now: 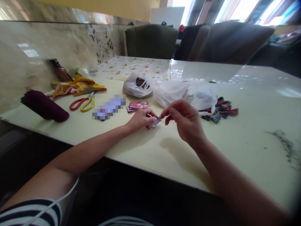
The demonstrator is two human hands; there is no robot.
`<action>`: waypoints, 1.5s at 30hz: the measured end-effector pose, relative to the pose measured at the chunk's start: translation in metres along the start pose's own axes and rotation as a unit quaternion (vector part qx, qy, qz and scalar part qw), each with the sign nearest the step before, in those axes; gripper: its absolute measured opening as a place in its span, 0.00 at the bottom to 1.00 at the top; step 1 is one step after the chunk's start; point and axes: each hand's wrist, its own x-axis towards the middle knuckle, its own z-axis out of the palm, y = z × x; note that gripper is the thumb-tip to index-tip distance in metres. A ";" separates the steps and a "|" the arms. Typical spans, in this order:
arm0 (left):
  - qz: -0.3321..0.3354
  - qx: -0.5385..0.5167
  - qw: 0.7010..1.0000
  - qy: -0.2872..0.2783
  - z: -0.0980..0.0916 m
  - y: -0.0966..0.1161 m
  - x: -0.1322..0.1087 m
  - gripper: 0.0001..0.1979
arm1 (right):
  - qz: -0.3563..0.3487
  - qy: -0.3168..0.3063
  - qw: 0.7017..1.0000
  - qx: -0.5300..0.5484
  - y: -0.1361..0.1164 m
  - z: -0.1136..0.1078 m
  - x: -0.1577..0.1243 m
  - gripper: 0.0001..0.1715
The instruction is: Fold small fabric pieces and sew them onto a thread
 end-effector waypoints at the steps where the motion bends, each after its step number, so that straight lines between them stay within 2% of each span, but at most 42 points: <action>1: -0.011 -0.020 1.000 0.002 -0.002 0.000 0.001 0.05 | 0.033 0.018 0.998 0.059 -0.001 -0.007 0.003 0.10; 4: -0.016 -0.066 0.997 0.022 -0.008 0.000 0.006 0.06 | 0.062 0.088 0.983 0.147 0.001 -0.034 0.015 0.18; 6: -0.009 -0.069 0.997 0.034 -0.011 0.000 0.009 0.06 | 0.033 0.157 0.973 0.167 0.005 -0.054 0.024 0.19; 9: -0.008 -0.052 0.998 0.040 -0.015 0.000 0.011 0.06 | -0.038 0.264 0.950 0.161 0.013 -0.084 0.035 0.15; 12: -0.015 -0.029 0.999 0.041 -0.018 0.001 0.011 0.07 | -0.103 0.379 0.915 0.087 0.018 -0.115 0.041 0.09; 15: -0.013 -0.009 0.999 0.050 -0.020 0.000 0.012 0.08 | -0.153 0.487 0.858 -0.054 0.019 -0.155 0.036 0.10; 17: -0.008 -0.003 0.998 0.065 -0.020 0.000 0.013 0.08 | -0.182 0.517 0.821 -0.162 0.019 -0.183 0.026 0.13; 19: -0.002 0.000 0.997 0.079 -0.020 0.001 0.013 0.08 | -0.193 0.549 0.781 -0.226 0.019 -0.203 0.017 0.14; 21: 0.006 0.006 0.996 0.085 -0.020 0.002 0.013 0.08 | -0.181 0.564 0.769 -0.242 0.019 -0.208 0.013 0.15; 23: 0.018 0.015 0.996 0.088 -0.020 0.003 0.012 0.08 | -0.146 0.545 0.797 -0.215 0.019 -0.194 0.017 0.14; 25: 0.032 0.020 0.995 0.087 -0.019 0.004 0.011 0.09 | -0.089 0.496 0.849 -0.161 0.019 -0.165 0.025 0.13; 27: 0.045 0.023 0.995 0.084 -0.018 0.004 0.010 0.09 | -0.006 0.375 0.919 -0.118 0.019 -0.128 0.031 0.10; 29: 0.057 0.027 0.995 0.079 -0.018 0.004 0.010 0.08 | 0.081 0.212 0.971 -0.082 0.020 -0.092 0.032 0.04; 30: 0.063 0.029 0.995 0.077 -0.017 0.004 0.009 0.08 | 0.124 0.144 0.979 -0.072 0.021 -0.076 0.031 0.01; 33: 0.081 0.029 0.994 0.071 -0.017 0.005 0.009 0.09 | 0.245 -0.038 0.968 -0.039 0.025 -0.041 0.022 0.14; 36: 0.087 0.034 0.994 0.063 -0.018 0.004 0.008 0.10 | 0.292 -0.156 0.944 -0.006 0.029 -0.026 0.015 0.16; 38: 0.088 0.043 0.994 0.057 -0.018 0.004 0.009 0.10 | 0.290 -0.178 0.940 0.018 0.031 -0.025 0.014 0.15; 40: 0.088 0.048 0.994 0.053 -0.019 0.004 0.009 0.09 | 0.277 -0.153 0.947 0.047 0.028 -0.030 0.015 0.18; 45: 0.076 0.032 0.995 0.057 -0.019 0.005 0.009 0.09 | 0.184 0.035 0.974 0.125 0.015 -0.056 0.022 0.22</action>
